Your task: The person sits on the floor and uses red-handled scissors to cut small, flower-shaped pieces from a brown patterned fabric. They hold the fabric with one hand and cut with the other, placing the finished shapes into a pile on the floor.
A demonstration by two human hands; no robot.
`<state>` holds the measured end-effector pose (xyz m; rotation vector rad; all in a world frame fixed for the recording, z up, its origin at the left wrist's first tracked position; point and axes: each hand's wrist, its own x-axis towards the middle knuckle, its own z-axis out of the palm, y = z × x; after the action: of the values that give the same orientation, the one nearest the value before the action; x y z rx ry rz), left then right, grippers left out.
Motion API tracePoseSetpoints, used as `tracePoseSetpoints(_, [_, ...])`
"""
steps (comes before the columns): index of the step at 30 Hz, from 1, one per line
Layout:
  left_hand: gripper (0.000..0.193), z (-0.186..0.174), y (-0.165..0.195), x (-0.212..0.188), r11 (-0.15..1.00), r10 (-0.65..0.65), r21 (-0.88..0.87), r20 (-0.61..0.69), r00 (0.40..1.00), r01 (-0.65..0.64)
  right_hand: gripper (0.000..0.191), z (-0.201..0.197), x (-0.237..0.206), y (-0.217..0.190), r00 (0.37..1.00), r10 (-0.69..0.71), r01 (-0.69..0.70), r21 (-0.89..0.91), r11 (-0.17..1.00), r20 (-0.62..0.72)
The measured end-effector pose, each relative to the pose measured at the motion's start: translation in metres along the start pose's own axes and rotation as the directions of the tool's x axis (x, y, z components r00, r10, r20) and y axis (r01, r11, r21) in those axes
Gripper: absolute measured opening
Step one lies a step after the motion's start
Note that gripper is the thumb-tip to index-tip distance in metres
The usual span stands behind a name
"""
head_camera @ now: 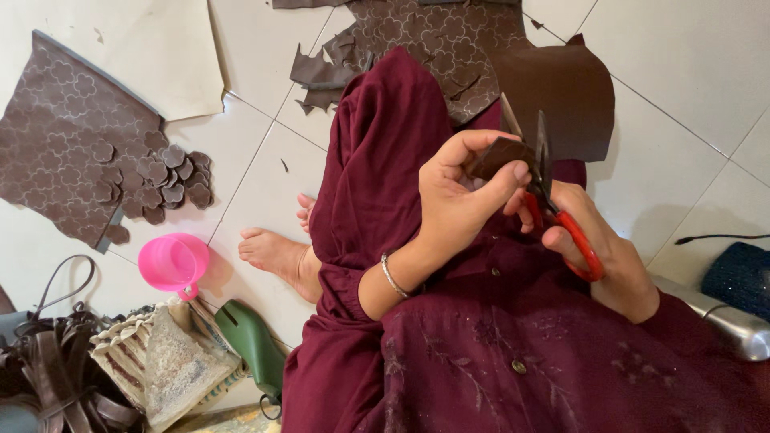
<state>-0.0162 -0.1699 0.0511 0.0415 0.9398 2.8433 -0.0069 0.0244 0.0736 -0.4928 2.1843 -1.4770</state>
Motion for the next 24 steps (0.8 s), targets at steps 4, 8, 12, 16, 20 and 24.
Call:
tracePoseSetpoints(4, [0.021,0.000,0.002,0.001,0.989,0.051,0.139,-0.001,0.999,-0.050,0.101,0.001,-0.003,0.004,0.996,0.088,-0.086,0.042,0.995,-0.030])
tracePoseSetpoints(8, [0.022,0.000,0.007,0.001,0.983,0.054,0.175,0.006,0.999,-0.054,0.101,-0.001,-0.001,0.002,0.993,0.120,-0.120,0.017,0.993,-0.023])
tracePoseSetpoints(12, [0.023,0.001,0.010,0.000,0.987,0.032,0.160,-0.008,0.999,-0.030,0.095,-0.004,-0.005,-0.003,0.995,0.099,-0.098,0.041,0.994,-0.002])
tracePoseSetpoints(16, [0.028,0.002,0.014,0.000,0.987,0.032,0.160,-0.002,0.999,-0.032,0.093,-0.006,0.000,0.005,0.998,0.054,-0.054,0.012,0.998,0.023])
tracePoseSetpoints(20, [0.027,0.003,0.016,0.000,0.974,0.066,0.218,0.007,0.998,-0.066,0.090,-0.007,-0.002,0.013,0.999,0.031,-0.031,0.019,0.999,0.024])
tracePoseSetpoints(24, [0.026,0.003,0.018,0.000,0.970,0.070,0.231,0.015,0.997,-0.072,0.089,-0.008,-0.007,0.014,0.996,0.087,-0.087,0.016,0.996,0.018])
